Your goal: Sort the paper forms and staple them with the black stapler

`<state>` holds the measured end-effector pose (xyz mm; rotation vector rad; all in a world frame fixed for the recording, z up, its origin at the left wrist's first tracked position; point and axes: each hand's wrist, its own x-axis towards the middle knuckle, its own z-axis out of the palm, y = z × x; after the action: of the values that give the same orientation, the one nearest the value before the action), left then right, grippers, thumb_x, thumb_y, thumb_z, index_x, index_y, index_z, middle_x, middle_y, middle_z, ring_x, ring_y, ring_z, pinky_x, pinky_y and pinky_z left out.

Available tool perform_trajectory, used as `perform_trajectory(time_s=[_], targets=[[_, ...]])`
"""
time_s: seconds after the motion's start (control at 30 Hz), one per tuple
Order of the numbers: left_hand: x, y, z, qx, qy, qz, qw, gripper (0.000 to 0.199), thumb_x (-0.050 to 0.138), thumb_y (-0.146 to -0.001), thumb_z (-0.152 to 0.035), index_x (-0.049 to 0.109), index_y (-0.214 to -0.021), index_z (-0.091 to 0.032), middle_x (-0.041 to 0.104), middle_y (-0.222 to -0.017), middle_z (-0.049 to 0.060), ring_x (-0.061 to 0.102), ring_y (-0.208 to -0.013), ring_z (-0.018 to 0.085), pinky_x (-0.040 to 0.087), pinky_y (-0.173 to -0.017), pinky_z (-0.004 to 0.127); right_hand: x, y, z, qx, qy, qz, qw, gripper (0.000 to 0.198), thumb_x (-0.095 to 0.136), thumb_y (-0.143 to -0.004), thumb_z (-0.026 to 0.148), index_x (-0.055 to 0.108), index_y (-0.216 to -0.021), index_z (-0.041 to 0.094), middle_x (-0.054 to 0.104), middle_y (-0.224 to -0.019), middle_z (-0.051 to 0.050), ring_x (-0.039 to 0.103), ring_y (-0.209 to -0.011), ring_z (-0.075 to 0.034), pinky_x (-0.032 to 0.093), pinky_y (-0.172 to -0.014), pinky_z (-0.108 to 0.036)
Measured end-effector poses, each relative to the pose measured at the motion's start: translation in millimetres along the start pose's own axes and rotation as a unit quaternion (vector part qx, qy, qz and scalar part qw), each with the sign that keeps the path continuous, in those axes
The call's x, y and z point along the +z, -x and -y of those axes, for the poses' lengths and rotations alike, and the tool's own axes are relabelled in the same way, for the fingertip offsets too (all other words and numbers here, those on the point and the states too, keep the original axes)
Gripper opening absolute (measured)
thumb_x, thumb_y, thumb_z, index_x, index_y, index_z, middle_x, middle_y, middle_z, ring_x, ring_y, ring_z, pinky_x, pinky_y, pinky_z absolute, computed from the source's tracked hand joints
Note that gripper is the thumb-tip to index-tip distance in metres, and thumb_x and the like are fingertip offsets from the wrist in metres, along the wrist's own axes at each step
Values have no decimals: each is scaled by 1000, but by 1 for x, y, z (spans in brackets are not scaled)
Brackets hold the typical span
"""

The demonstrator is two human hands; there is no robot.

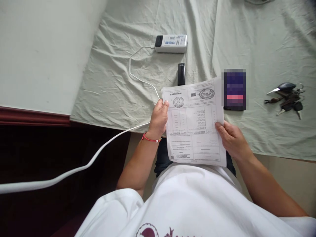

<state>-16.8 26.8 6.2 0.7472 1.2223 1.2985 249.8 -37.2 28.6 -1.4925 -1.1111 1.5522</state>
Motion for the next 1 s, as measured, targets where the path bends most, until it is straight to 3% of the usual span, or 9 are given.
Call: perform_trajectory(time_s=[0.13, 0.33, 0.6, 0.77, 0.93, 1.0], targets=[[1, 2, 4, 7, 7, -4, 1000, 20, 72, -96, -36, 68, -108, -21, 79, -120, 9, 63, -139, 30, 50, -119, 46, -3, 1, -1, -19, 43, 0, 999, 41, 67, -95, 63, 76, -115, 28, 81, -106, -3, 75, -102, -29, 63, -87, -41], [1, 9, 10, 32, 55, -32, 997, 18, 72, -92, -34, 67, -103, -21, 81, -108, 6, 69, -131, 27, 53, -115, 43, -4, -1, 1, -57, 105, -87, 989, 33, 59, -101, 59, 74, -105, 31, 73, -92, -1, 66, -84, -22, 51, -72, -33], [3, 7, 20, 80, 43, -24, 996, 42, 78, -89, -59, 66, -106, -22, 81, -108, 7, 74, -120, 27, 59, -105, 40, -3, -2, 4, -65, 149, -86, 983, 33, 56, -102, 54, 64, -87, 26, 60, -77, 1, 54, -71, -18, 41, -66, -33], [0, 9, 23, 81, 41, -12, 996, 46, 78, -88, -63, 68, -107, -22, 80, -109, 7, 74, -118, 27, 60, -101, 40, -4, -5, 11, -63, 139, -128, 980, 31, 57, -101, 56, 69, -108, 29, 67, -86, -1, 61, -80, -22, 45, -70, -34], [1, 14, 21, 98, 22, -18, 995, 43, 70, -95, -62, 68, -110, -22, 79, -114, 8, 73, -119, 27, 58, -103, 40, -3, -11, 13, -76, 162, -108, 978, 40, 56, -100, 59, 55, -78, 26, 51, -71, 1, 47, -65, -17, 36, -59, -31], [1, 15, 21, 104, 13, -28, 994, 41, 68, -97, -61, 69, -109, -21, 79, -114, 8, 73, -119, 26, 57, -104, 39, -2, -13, 12, -73, 171, -97, 978, 43, 55, -100, 60, 50, -75, 25, 46, -68, 2, 43, -63, -16, 33, -57, -30]])
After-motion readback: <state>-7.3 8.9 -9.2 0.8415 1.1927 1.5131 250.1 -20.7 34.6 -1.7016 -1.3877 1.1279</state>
